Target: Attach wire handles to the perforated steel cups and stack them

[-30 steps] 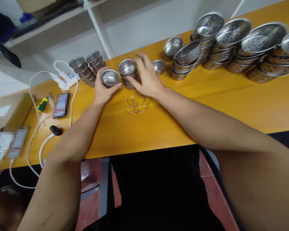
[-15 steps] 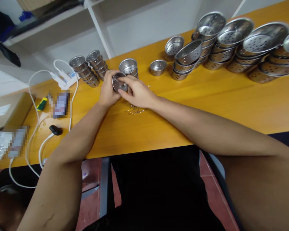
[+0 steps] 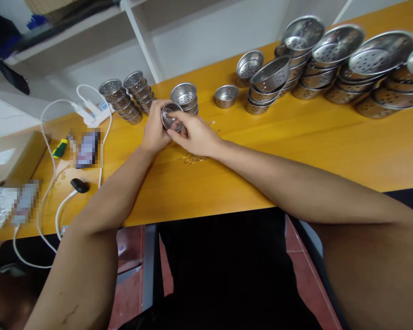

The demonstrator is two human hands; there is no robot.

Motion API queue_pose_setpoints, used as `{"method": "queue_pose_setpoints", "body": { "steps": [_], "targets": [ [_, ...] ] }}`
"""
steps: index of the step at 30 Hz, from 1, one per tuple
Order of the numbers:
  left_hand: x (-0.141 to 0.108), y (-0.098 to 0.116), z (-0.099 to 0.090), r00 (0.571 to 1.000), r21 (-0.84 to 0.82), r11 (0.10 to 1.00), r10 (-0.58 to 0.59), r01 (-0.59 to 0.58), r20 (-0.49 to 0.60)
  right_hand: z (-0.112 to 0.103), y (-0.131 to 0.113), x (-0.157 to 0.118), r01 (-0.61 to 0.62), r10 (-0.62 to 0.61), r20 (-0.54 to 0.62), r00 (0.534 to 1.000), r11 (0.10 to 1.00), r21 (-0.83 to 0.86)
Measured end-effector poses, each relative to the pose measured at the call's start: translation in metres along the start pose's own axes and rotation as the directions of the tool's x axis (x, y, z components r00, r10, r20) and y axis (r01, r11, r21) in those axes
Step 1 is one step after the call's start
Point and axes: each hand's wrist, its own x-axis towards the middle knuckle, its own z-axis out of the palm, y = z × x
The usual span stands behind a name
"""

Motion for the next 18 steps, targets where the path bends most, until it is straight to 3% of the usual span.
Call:
{"method": "queue_pose_setpoints", "body": {
  "steps": [8, 13, 18],
  "targets": [
    [0.001, 0.001, 0.002, 1.000, 0.009, 1.000, 0.029, -0.029, -0.009, -0.004, -0.005, -0.001, 0.061, -0.064, -0.019, 0.998, 0.991, -0.120],
    [0.000, 0.004, 0.001, 0.998, 0.050, 0.998, 0.047, -0.045, -0.033, -0.003, -0.010, 0.000, 0.029, -0.030, -0.013, 0.999, 0.999, -0.015],
    [-0.002, 0.009, -0.001, 0.991, 0.190, 0.972, 0.129, -0.135, 0.040, -0.004, -0.009, 0.007, 0.013, -0.003, -0.116, 0.993, 0.996, 0.085]
  ]
}}
